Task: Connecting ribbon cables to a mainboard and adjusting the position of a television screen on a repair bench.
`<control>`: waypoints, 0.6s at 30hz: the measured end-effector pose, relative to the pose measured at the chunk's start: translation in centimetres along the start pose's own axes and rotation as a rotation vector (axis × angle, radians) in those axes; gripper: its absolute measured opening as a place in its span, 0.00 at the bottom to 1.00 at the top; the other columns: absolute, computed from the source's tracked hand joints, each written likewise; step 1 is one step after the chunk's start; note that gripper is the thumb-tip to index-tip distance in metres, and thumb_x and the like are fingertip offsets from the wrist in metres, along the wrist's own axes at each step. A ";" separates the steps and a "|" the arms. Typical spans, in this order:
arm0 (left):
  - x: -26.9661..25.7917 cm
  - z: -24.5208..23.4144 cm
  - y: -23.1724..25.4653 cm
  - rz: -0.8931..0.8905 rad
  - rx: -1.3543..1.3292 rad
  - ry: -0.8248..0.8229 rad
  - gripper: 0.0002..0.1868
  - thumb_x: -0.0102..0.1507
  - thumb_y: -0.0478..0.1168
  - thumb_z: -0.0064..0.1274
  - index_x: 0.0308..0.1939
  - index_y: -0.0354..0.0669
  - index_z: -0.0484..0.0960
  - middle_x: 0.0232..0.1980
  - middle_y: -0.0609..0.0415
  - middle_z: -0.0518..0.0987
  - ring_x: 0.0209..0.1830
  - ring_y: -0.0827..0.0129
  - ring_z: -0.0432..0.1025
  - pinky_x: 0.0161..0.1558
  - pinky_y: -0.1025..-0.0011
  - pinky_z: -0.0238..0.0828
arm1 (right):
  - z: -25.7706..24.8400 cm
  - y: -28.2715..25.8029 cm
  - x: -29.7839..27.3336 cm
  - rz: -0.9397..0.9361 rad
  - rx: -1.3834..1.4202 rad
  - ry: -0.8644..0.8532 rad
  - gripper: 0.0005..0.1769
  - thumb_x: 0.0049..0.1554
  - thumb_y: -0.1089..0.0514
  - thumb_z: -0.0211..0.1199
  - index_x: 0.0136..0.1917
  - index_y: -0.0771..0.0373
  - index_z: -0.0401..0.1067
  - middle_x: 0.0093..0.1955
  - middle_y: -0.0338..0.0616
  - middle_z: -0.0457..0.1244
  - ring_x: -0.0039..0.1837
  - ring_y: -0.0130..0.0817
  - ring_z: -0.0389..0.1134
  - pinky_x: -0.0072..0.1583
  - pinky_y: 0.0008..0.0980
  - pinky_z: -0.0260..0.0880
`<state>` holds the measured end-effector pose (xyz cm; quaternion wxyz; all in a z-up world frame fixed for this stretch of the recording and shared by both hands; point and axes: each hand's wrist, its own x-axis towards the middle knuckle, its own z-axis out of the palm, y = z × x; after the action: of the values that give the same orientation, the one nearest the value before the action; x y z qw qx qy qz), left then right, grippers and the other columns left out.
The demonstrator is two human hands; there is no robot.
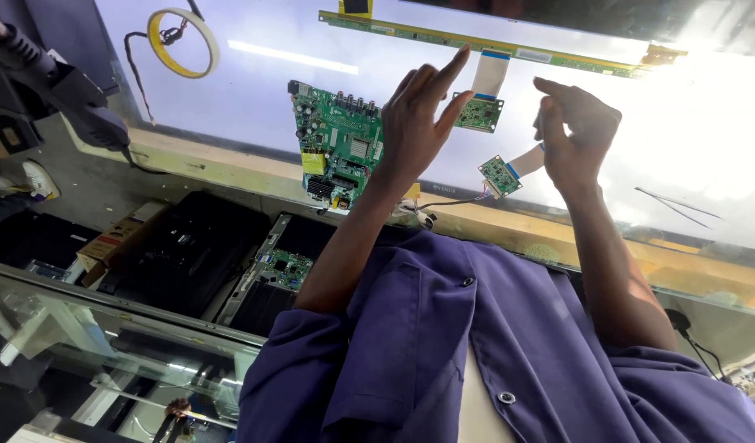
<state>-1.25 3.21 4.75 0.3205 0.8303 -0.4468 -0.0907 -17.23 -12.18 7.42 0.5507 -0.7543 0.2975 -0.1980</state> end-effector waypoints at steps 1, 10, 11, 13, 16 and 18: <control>-0.9 -1.0 0.3 0.001 0.006 0.012 0.31 0.70 0.46 0.60 0.72 0.58 0.61 0.37 0.63 0.69 0.36 0.74 0.65 0.35 0.74 0.68 | -0.4 -0.2 -0.8 -0.013 0.003 -0.003 0.15 0.70 0.63 0.53 0.57 0.77 0.76 0.31 0.49 0.62 0.32 0.34 0.62 0.39 0.29 0.62; -13.6 -7.8 2.2 -0.232 -0.351 0.232 0.17 0.70 0.38 0.49 0.64 0.54 0.75 0.31 0.58 0.72 0.26 0.73 0.66 0.30 0.72 0.69 | 0.0 0.1 -9.1 -0.179 -0.093 -0.209 0.06 0.61 0.71 0.66 0.51 0.69 0.81 0.29 0.52 0.64 0.30 0.40 0.63 0.34 0.31 0.60; -14.7 -8.5 2.5 -0.274 -0.372 0.251 0.16 0.70 0.37 0.48 0.62 0.51 0.76 0.29 0.58 0.71 0.25 0.73 0.65 0.28 0.73 0.67 | 0.4 0.1 -9.9 -0.240 -0.189 -0.249 0.06 0.58 0.68 0.69 0.50 0.66 0.81 0.30 0.48 0.64 0.31 0.39 0.64 0.34 0.33 0.62; -17.2 -9.2 2.7 -0.328 -0.387 0.283 0.14 0.70 0.36 0.47 0.60 0.48 0.78 0.28 0.57 0.70 0.24 0.74 0.64 0.26 0.73 0.64 | 1.2 -0.3 -10.9 -0.309 -0.279 -0.304 0.08 0.55 0.65 0.73 0.49 0.63 0.81 0.31 0.44 0.65 0.32 0.37 0.66 0.33 0.34 0.64; -20.5 -8.7 2.8 -0.339 -0.236 0.237 0.11 0.68 0.38 0.51 0.54 0.46 0.81 0.29 0.57 0.75 0.23 0.74 0.68 0.27 0.74 0.70 | 2.0 -0.8 -11.8 -0.472 -0.456 -0.349 0.08 0.56 0.57 0.72 0.50 0.57 0.81 0.31 0.44 0.63 0.33 0.41 0.65 0.36 0.36 0.66; -21.3 -7.7 3.3 -0.296 -0.061 0.141 0.10 0.62 0.42 0.57 0.47 0.52 0.83 0.34 0.64 0.76 0.28 0.77 0.73 0.28 0.76 0.75 | 2.2 0.7 -12.1 -0.551 -0.483 -0.257 0.14 0.63 0.47 0.64 0.55 0.57 0.82 0.32 0.43 0.63 0.35 0.38 0.66 0.36 0.32 0.67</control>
<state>-12.56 22.44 9.85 0.3593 0.8812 -0.2933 -0.0918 -24.97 -2.67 6.44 0.3165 -0.9325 0.0504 -0.1665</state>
